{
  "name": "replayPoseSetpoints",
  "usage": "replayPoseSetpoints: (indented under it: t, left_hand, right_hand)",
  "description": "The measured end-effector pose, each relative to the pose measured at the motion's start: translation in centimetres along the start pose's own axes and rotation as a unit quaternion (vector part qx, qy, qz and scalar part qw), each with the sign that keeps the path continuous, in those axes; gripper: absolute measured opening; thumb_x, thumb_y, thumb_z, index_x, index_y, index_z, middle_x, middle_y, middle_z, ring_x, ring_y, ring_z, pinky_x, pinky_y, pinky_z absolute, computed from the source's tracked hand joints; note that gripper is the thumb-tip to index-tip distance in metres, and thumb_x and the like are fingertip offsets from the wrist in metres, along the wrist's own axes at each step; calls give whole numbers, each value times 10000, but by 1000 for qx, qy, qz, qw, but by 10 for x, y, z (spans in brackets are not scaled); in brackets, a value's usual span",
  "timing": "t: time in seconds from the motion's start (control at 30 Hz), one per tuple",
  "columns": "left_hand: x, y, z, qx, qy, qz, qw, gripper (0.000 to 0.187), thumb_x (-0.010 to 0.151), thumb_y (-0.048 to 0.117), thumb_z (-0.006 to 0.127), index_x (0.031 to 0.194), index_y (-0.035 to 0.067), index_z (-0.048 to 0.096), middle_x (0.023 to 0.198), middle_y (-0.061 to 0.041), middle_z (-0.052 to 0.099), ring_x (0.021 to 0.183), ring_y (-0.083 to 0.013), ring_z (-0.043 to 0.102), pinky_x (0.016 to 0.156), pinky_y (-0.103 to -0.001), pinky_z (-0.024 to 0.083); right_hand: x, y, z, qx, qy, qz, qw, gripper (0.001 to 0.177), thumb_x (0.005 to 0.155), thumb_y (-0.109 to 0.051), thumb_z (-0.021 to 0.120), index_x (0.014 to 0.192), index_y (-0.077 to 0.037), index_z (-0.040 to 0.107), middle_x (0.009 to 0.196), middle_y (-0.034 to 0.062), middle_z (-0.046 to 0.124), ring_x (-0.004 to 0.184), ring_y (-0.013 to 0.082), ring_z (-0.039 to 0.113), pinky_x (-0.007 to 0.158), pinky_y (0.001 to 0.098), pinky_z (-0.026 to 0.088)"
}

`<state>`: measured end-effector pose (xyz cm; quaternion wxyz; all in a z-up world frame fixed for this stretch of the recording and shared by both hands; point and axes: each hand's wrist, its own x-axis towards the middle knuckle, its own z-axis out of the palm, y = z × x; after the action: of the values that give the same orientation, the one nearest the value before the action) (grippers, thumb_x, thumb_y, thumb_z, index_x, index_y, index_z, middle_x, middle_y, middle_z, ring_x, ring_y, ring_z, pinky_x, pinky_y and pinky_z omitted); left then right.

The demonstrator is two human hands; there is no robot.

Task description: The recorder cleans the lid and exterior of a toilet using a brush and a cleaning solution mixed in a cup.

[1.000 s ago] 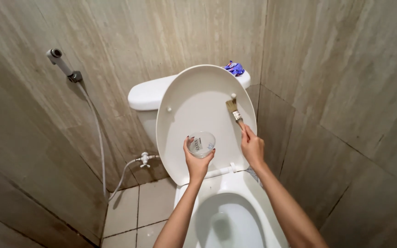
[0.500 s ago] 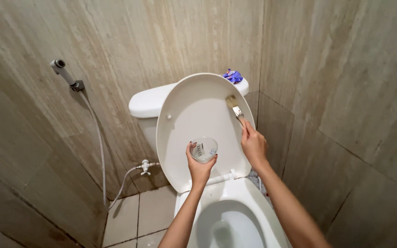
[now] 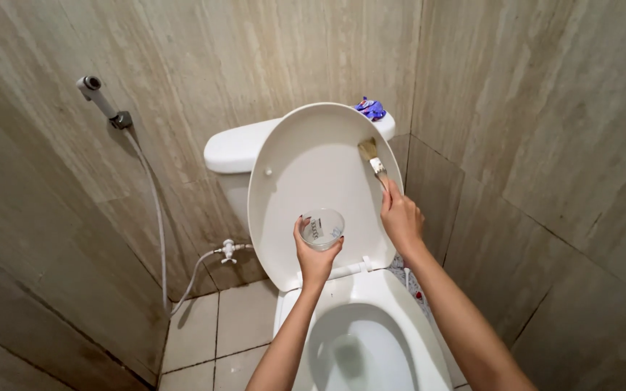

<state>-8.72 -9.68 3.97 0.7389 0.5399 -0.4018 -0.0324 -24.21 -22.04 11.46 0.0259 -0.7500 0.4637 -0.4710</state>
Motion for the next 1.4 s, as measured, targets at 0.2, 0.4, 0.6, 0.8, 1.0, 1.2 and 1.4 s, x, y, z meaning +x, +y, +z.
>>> replayPoseSetpoints:
  t: [0.2,0.4,0.6,0.8,1.0,1.2,1.4]
  left_hand:
    - [2,-2,-7,10,9,4,1000,1085,648,169,917,1526,15,299,1461,-155,504,1345,-297,515,1119,-386,423]
    - [-4,-1,-8,4,6,-4,1000,1080,651,168,919,1529,15,307,1456,-151,512,1349,-293,518,1122,-385,424]
    - [0,-2,-2,2,5,7,1000,1095,641,174,925,1526,11,300,1454,-156,503,1339,-295,515,1115,-386,425]
    - [-7,8,1,5,-11,-9,1000,1077,673,169,917,1540,12,298,1466,-158,502,1363,-295,497,1123,-395,414]
    - [-4,-1,1,-17,3,-12,1000,1098,640,179,923,1527,20,295,1453,-146,502,1328,-287,517,1094,-385,444]
    - [-7,-8,-4,-8,7,23,1000,1082,656,161,931,1531,3,315,1448,-173,523,1346,-305,520,1132,-401,415]
    - [-6,-9,-3,-7,3,-10,1000,1108,630,170,928,1522,12,290,1445,-155,508,1333,-286,516,1109,-380,425]
  right_hand:
    - [-14,-2,-21,-23,-30,-3,999,340,1013,-337,524,1317,-220,622,868,231,721,794,486,686,672,614,539]
    - [-3,-8,-5,-30,-30,22,999,307,1055,-332,501,1315,-209,610,868,220,717,790,486,684,665,617,534]
    - [-17,-22,-40,-42,-25,14,999,346,1006,-352,504,1338,-291,584,866,209,720,778,466,697,667,600,551]
    - [-2,-11,-13,-43,-35,7,998,319,1043,-348,492,1337,-275,593,851,202,714,770,479,685,659,622,537]
    - [-15,-18,-41,-55,-37,7,998,358,1020,-377,490,1348,-279,594,846,213,724,782,471,697,664,607,548]
    - [-3,17,12,-59,-52,38,996,264,1129,-391,472,1237,-216,638,885,195,731,813,454,700,696,583,556]
    - [-37,-20,-24,-20,-66,-12,998,386,991,-367,502,1355,-275,590,821,209,712,730,448,701,639,574,559]
